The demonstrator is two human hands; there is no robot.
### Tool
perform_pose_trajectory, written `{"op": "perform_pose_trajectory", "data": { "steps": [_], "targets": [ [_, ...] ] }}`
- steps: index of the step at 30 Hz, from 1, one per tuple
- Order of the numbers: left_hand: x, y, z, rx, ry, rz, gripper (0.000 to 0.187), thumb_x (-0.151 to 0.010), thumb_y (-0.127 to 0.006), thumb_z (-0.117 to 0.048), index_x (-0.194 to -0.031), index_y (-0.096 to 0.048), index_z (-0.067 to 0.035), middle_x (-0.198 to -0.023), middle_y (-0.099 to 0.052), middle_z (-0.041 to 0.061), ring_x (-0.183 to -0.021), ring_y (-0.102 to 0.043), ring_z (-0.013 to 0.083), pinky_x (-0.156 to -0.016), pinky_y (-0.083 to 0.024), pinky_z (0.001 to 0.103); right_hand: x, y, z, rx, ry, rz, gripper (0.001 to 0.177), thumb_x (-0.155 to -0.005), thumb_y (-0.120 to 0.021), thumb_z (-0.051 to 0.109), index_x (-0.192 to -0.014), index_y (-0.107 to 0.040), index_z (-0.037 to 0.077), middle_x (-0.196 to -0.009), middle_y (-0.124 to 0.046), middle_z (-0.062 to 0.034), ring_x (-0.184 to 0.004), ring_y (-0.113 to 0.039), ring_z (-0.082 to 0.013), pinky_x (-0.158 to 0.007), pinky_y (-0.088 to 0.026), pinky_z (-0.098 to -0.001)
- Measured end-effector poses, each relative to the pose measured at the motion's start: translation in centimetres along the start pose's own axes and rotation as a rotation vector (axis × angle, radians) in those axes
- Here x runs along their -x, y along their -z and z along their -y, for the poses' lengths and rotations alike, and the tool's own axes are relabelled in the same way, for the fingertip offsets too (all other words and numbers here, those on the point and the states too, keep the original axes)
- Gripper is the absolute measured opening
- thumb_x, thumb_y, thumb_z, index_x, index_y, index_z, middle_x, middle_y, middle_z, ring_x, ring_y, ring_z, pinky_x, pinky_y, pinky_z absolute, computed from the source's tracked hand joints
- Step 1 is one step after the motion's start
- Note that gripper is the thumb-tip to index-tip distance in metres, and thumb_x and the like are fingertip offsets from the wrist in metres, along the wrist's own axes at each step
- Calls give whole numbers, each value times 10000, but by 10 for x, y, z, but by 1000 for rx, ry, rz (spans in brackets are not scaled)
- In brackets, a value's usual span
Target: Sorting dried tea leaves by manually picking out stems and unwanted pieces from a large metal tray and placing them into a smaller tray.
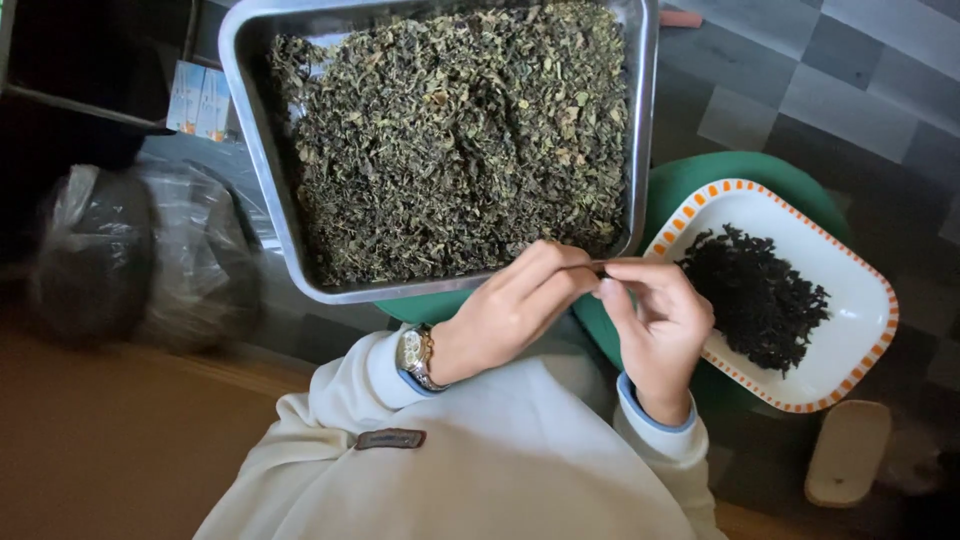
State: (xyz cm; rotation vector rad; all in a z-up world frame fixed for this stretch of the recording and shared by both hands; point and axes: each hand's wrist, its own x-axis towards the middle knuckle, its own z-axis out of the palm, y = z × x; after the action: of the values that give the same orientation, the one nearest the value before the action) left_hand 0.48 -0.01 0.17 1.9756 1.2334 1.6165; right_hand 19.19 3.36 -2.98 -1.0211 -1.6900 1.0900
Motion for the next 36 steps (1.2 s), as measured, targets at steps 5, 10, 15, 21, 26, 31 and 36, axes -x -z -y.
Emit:
{"op": "perform_pose_trajectory", "data": {
  "steps": [5, 10, 15, 21, 26, 31, 36],
  "targets": [
    [2, 19, 0, -43, 2, 187, 170, -1108, -458, -33, -1095, -601, 58, -1010, -582, 176, -877, -594, 341, -800, -545, 417, 14, 30, 6, 335, 24, -143, 64, -992, -752, -66, -1046, -719, -65, -992, -735, -194, -871, -721, -260, -786, -573, -365],
    [8, 56, 15, -214, 52, 246, 153, -1086, -576, -142, -1049, -592, 6, -866, -545, 95, -757, -545, 290, -673, -458, 448, 28, 113, 0, 747, 101, -269, 23, -1215, -744, -72, -1209, -743, -94, -1107, -750, -231, -919, -668, -293, -816, -513, -384],
    [3, 103, 24, -551, 235, 134, 142, -1045, -726, -48, -1008, -599, 3, -861, -603, 113, -697, -552, 233, -587, -432, 371, 24, 135, 13, 940, 155, -123, 98, -1178, -750, -220, -1217, -790, -141, -1044, -676, -240, -870, -601, -343, -912, -492, -468],
    [-16, 94, 28, -847, 205, 169, 159, -1058, -743, -111, -1100, -609, -38, -986, -536, 66, -807, -556, 209, -577, -475, 317, 13, 113, 17, 904, 186, -126, 46, -1186, -825, -143, -1180, -806, -102, -1013, -647, -209, -846, -588, -327, -827, -472, -447],
    [-16, 83, 47, -941, 219, 211, 149, -1029, -742, -111, -1053, -602, -68, -992, -512, 64, -846, -549, 217, -547, -503, 325, 8, 90, 24, 818, 156, -99, 75, -1105, -775, -115, -1145, -775, -51, -1003, -658, -175, -807, -538, -293, -841, -453, -438],
    [-12, 97, 41, -852, 239, 180, 146, -1033, -737, -48, -1017, -592, -33, -966, -520, 77, -753, -548, 218, -502, -455, 333, 9, 85, 22, 764, 125, -68, 75, -1088, -749, -112, -1150, -758, -71, -983, -663, -180, -764, -529, -278, -789, -453, -406],
    [-8, 103, 40, -923, 215, 186, 115, -1083, -698, -113, -1006, -644, -45, -980, -557, 63, -774, -583, 219, -526, -465, 331, 10, 86, 13, 768, 153, -66, 56, -1105, -751, -80, -1153, -764, -54, -950, -668, -155, -750, -517, -269, -770, -449, -410]
  ]
}}
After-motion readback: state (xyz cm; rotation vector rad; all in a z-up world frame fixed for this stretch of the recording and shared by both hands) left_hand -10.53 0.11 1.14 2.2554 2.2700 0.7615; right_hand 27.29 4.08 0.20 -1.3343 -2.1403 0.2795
